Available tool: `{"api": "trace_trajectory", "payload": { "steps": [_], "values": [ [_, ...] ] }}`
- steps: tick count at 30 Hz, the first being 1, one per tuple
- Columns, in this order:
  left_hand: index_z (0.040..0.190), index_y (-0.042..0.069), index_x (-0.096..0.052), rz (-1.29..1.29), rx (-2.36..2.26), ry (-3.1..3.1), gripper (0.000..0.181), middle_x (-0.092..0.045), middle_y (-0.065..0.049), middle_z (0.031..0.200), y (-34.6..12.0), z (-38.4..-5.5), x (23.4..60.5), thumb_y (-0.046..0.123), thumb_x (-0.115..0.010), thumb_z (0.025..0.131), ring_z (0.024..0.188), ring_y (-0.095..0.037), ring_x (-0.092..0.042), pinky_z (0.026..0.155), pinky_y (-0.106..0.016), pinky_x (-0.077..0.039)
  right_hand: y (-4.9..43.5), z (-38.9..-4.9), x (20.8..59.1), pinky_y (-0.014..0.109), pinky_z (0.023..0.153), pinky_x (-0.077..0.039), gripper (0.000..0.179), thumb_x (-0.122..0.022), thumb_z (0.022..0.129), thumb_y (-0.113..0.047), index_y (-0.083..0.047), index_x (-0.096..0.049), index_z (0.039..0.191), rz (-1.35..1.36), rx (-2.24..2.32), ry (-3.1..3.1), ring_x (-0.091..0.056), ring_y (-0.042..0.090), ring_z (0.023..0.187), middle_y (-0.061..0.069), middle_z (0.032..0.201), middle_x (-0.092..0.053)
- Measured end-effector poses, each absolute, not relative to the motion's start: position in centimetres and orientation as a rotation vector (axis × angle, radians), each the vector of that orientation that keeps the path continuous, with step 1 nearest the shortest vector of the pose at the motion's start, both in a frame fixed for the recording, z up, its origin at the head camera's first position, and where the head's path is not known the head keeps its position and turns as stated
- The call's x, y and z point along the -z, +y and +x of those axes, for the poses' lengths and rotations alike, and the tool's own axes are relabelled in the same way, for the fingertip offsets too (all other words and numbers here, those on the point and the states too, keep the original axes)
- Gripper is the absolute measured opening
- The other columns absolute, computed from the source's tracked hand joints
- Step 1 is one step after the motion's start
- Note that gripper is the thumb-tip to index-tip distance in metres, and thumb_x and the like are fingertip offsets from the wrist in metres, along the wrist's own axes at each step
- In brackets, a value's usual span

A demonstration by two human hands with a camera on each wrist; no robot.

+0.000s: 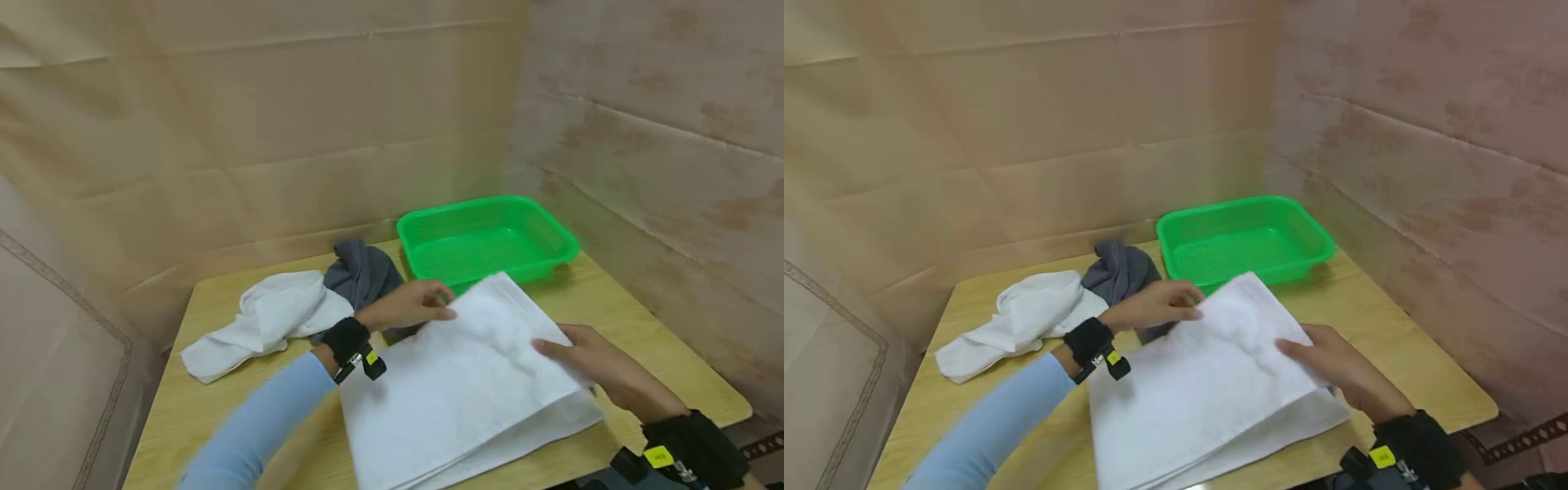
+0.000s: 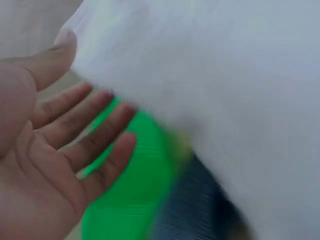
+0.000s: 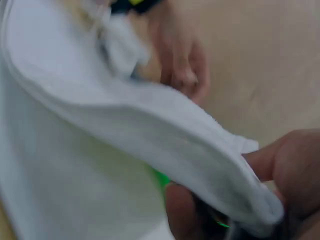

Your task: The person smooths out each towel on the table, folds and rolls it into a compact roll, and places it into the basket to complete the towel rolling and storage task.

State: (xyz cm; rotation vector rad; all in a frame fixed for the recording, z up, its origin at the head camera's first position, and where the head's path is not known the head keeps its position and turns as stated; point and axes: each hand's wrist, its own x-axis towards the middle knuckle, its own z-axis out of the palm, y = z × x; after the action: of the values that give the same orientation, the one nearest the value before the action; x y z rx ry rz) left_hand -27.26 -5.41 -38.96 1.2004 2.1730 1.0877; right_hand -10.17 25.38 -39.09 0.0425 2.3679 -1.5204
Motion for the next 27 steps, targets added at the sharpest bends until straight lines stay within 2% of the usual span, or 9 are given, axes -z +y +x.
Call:
{"api": "trace_trajectory", "payload": {
  "steps": [2,6,9,12,15,18,21,24,27],
  "values": [
    [0.131,0.01,-0.063,1.162,-0.938,2.216,0.038,-0.069,0.001,0.111,-6.3,-27.0,41.4,0.034,-0.068,0.102,0.098,-0.012,-0.064,0.085,-0.031,-0.053,26.5,-10.8,41.6,0.046,0.082,-0.053,0.072,-0.062,0.104,-0.04,0.015,-0.041,0.146,0.059,1.262,2.495,-0.064,0.034,0.104,0.028,0.123,-0.063],
    [0.118,0.011,-0.069,1.112,-0.644,2.422,0.042,-0.066,0.002,0.097,-9.9,-26.0,44.4,0.042,-0.078,0.092,0.084,-0.011,-0.059,0.077,-0.029,-0.051,26.4,-11.8,45.1,0.051,0.078,-0.051,0.074,-0.073,0.096,-0.035,0.017,-0.04,0.138,-0.024,0.869,2.729,-0.061,0.042,0.101,0.037,0.118,-0.058],
    [0.121,0.012,-0.07,1.109,-0.411,2.531,0.055,-0.065,0.001,0.102,-12.7,-24.6,44.4,0.052,-0.082,0.085,0.09,-0.014,-0.056,0.082,-0.034,-0.047,25.8,-12.2,45.7,0.055,0.073,-0.048,0.078,-0.078,0.089,-0.026,0.012,-0.034,0.142,-0.057,0.798,2.827,-0.057,0.049,0.095,0.038,0.113,-0.053],
    [0.098,0.016,-0.07,1.085,-0.231,2.559,0.048,-0.057,0.006,0.087,-15.2,-23.4,43.8,0.059,-0.082,0.082,0.083,-0.013,-0.049,0.078,-0.035,-0.039,25.1,-12.8,45.7,0.058,0.072,-0.046,0.079,-0.077,0.084,-0.015,0.007,-0.034,0.148,-0.129,0.774,2.883,-0.051,0.056,0.096,0.04,0.115,-0.047],
    [0.067,0.018,-0.053,0.983,-0.138,2.525,0.052,-0.036,0.009,0.067,-17.5,-22.2,43.3,0.057,-0.084,0.08,0.066,-0.009,-0.034,0.066,-0.029,-0.03,23.3,-13.8,46.1,0.056,0.073,-0.046,0.07,-0.074,0.082,-0.006,0.004,-0.044,0.145,-0.276,0.744,2.936,-0.051,0.051,0.095,0.035,0.115,-0.051],
    [0.055,0.019,-0.039,0.863,-0.092,2.47,0.063,-0.026,0.01,0.058,-19.5,-20.7,42.6,0.051,-0.09,0.074,0.057,-0.008,-0.025,0.055,-0.027,-0.024,20.6,-15.5,46.8,0.056,0.077,-0.049,0.063,-0.075,0.082,0.001,0.002,-0.052,0.141,-0.482,0.73,3.003,-0.054,0.048,0.098,0.031,0.119,-0.057],
    [0.059,0.019,-0.045,0.824,-0.101,2.476,0.059,-0.034,0.011,0.059,-20.8,-19.1,42.2,0.047,-0.096,0.066,0.056,-0.008,-0.03,0.052,-0.026,-0.027,17.7,-17.5,47.4,0.057,0.085,-0.052,0.057,-0.076,0.081,0.005,0.002,-0.059,0.136,-0.721,0.686,3.059,-0.058,0.047,0.103,0.028,0.123,-0.06],
    [0.082,0.019,-0.053,0.932,-0.197,2.54,0.055,-0.045,0.01,0.075,-21.1,-18.2,42.9,0.047,-0.096,0.064,0.065,-0.008,-0.041,0.058,-0.025,-0.036,15.3,-19.5,47.8,0.055,0.09,-0.052,0.052,-0.075,0.081,0.01,0.003,-0.063,0.131,-0.964,0.594,3.095,-0.06,0.047,0.107,0.027,0.124,-0.062],
    [0.096,0.022,-0.053,1.108,-0.274,2.581,0.058,-0.044,0.01,0.088,-21.9,-17.2,43.9,0.049,-0.093,0.065,0.075,-0.006,-0.043,0.065,-0.022,-0.038,12.0,-22.4,48.1,0.052,0.092,-0.053,0.044,-0.073,0.083,0.011,0.001,-0.067,0.126,-1.252,0.449,3.122,-0.062,0.044,0.107,0.026,0.12,-0.065]
  ]
}}
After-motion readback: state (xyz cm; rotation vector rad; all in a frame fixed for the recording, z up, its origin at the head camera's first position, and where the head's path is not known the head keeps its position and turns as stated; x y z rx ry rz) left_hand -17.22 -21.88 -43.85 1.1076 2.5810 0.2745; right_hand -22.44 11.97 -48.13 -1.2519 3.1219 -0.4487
